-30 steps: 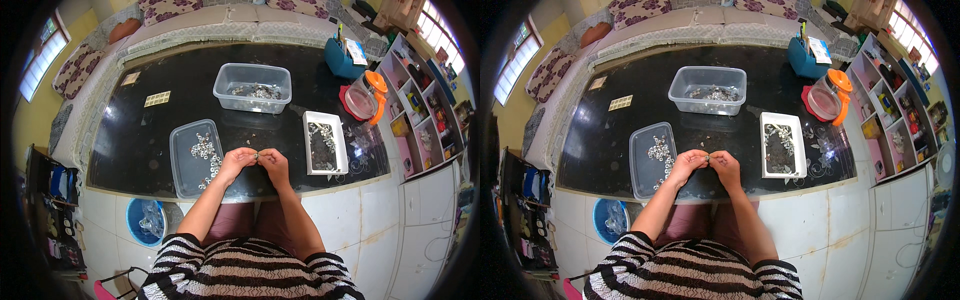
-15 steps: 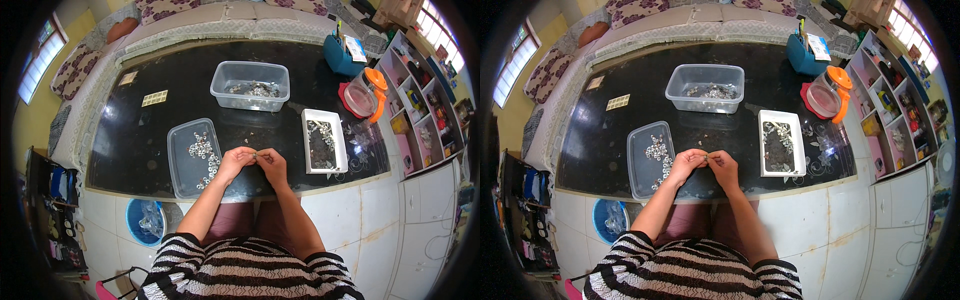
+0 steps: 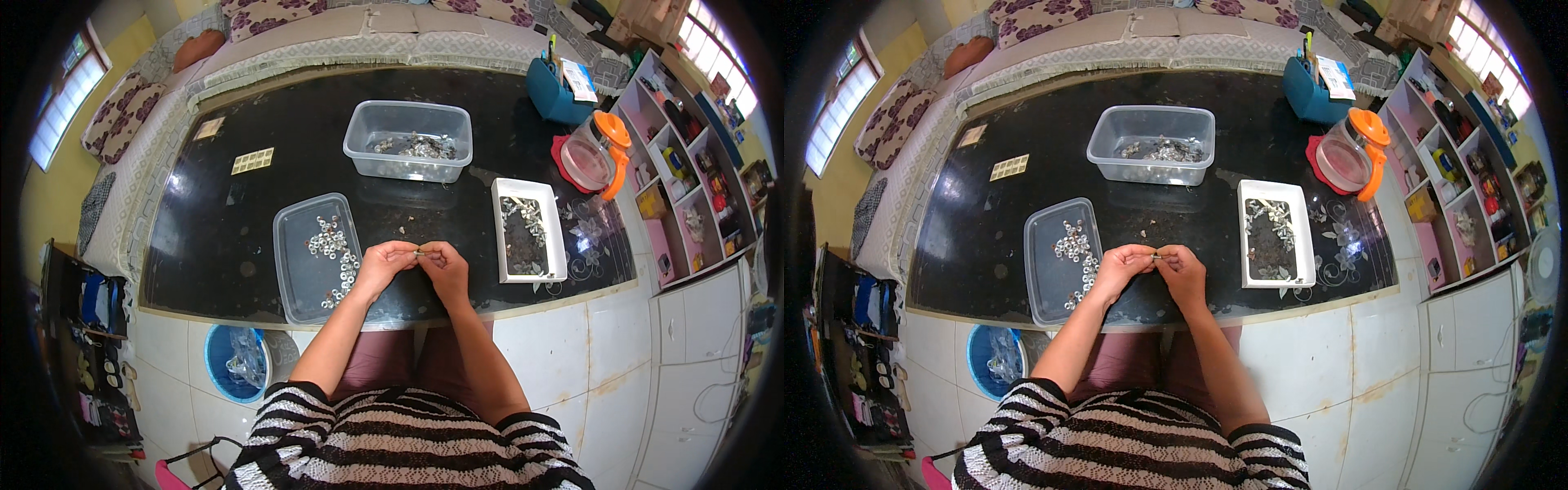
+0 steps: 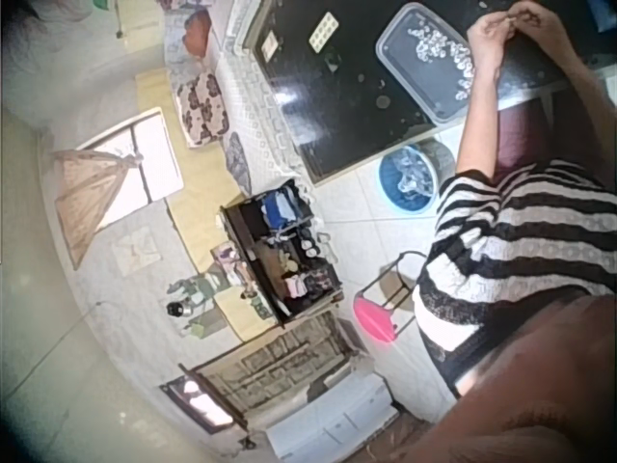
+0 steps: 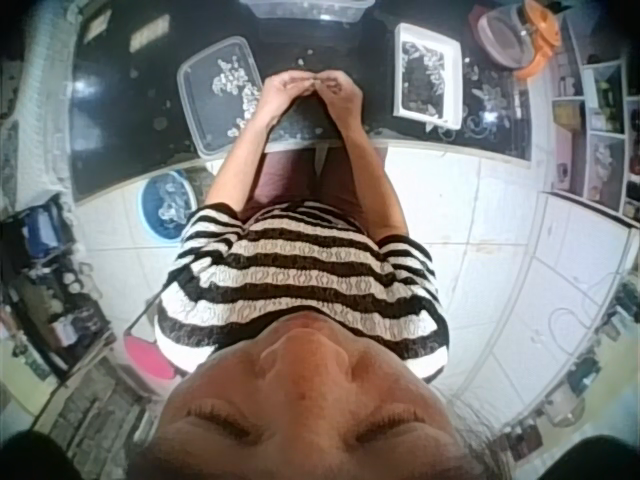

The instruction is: The person assembles small white and black components by hand, picking them from separate containers on a table and joining them together.

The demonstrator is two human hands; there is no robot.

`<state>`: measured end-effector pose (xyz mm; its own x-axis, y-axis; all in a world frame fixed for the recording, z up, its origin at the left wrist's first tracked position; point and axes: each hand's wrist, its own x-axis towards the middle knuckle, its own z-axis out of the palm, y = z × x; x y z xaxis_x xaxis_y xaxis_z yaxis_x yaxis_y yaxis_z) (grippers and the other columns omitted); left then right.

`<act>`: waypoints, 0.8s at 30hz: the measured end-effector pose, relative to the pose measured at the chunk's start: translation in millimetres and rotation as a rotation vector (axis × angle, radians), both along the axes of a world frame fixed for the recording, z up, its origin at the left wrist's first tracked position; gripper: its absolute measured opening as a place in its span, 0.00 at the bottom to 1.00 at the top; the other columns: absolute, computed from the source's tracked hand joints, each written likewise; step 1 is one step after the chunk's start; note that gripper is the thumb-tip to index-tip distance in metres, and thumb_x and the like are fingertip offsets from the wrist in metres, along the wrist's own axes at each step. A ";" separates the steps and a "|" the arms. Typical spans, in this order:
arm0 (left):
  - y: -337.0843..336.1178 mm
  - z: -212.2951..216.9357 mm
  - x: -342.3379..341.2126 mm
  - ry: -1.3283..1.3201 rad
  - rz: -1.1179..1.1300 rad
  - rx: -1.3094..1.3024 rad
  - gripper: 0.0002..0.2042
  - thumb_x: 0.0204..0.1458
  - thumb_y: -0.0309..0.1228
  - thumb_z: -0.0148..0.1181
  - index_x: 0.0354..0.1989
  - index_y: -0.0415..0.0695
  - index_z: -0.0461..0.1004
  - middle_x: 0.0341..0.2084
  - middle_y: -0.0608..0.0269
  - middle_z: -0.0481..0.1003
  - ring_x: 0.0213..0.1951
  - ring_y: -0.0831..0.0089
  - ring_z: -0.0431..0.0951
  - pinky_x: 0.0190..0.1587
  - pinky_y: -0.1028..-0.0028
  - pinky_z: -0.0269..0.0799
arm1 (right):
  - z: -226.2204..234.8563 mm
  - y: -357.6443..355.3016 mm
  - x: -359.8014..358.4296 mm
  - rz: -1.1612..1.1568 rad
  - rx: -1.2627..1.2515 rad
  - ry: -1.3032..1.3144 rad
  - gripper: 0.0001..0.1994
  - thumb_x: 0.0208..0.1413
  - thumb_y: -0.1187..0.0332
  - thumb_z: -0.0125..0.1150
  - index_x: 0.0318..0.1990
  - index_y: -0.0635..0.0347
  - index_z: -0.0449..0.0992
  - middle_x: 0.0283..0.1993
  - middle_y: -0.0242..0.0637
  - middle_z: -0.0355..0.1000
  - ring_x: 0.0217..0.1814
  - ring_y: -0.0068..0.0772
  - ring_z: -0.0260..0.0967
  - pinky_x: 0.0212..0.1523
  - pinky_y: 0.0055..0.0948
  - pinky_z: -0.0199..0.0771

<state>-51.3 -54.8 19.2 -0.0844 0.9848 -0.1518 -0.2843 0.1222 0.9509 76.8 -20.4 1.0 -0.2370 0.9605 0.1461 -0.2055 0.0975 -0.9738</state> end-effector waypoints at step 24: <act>-2.3 -2.6 -1.8 0.024 0.028 0.046 0.07 0.44 0.21 0.52 0.33 0.36 0.70 0.24 0.66 0.72 0.27 0.83 0.70 0.33 0.84 0.65 | 7.3 -3.3 3.1 0.038 0.055 -0.302 0.06 0.48 0.70 0.51 0.26 0.63 0.68 0.20 0.32 0.64 0.21 0.18 0.61 0.24 0.17 0.61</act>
<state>-53.1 -57.1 16.6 -0.1156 0.9878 -0.1039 -0.2638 0.0703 0.9620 80.0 -23.7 8.3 -0.3130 0.9427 0.1153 0.0881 0.1497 -0.9848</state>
